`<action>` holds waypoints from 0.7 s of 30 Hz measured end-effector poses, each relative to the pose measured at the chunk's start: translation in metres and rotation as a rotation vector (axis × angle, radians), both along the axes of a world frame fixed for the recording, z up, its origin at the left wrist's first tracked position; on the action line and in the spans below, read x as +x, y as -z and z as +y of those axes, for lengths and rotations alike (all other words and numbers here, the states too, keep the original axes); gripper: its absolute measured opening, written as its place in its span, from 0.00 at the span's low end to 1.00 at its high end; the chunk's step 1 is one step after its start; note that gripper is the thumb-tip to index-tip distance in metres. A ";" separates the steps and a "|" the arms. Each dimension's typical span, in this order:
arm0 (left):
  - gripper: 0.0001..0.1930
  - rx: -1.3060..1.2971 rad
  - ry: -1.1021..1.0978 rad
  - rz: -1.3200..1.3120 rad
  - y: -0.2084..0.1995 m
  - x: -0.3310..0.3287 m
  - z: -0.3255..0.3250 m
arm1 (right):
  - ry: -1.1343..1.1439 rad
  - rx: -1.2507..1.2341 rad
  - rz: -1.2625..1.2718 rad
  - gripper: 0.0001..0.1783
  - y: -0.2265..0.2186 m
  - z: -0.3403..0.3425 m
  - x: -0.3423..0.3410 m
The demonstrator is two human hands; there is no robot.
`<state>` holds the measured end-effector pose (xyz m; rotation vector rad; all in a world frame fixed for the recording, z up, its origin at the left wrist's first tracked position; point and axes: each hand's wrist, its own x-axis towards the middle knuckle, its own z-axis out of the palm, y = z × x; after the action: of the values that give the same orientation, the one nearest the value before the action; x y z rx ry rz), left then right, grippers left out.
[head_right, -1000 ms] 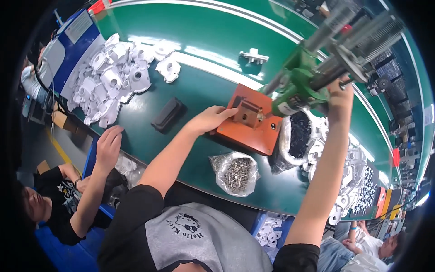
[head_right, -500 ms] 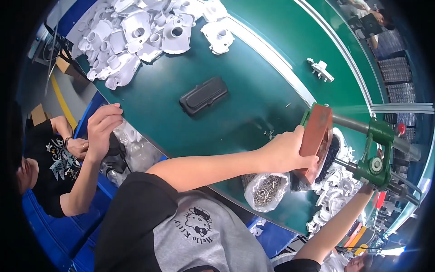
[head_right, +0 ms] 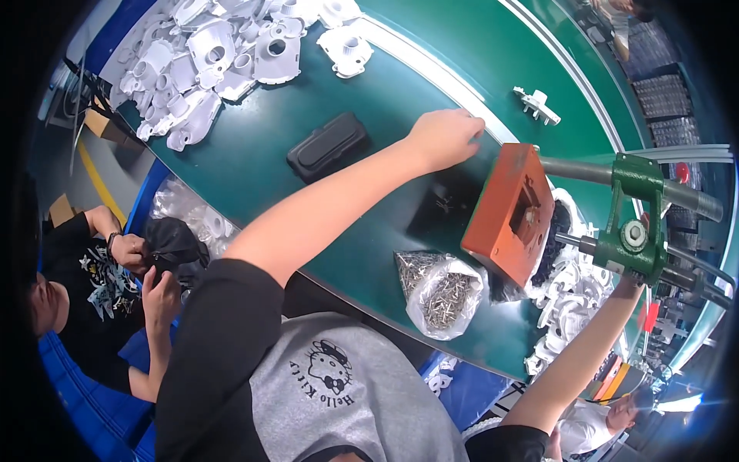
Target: Using a manual press to assemble small white plastic components on a production line.
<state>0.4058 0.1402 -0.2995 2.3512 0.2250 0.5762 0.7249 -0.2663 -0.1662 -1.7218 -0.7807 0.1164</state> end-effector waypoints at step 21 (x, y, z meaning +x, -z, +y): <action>0.16 0.288 -0.142 0.316 -0.013 -0.002 0.041 | 0.127 0.315 0.338 0.20 -0.011 0.059 -0.051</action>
<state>0.4040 0.1809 -0.2862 2.7187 0.4833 0.3143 0.6743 -0.2069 -0.1551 -1.3998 -0.4137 0.1820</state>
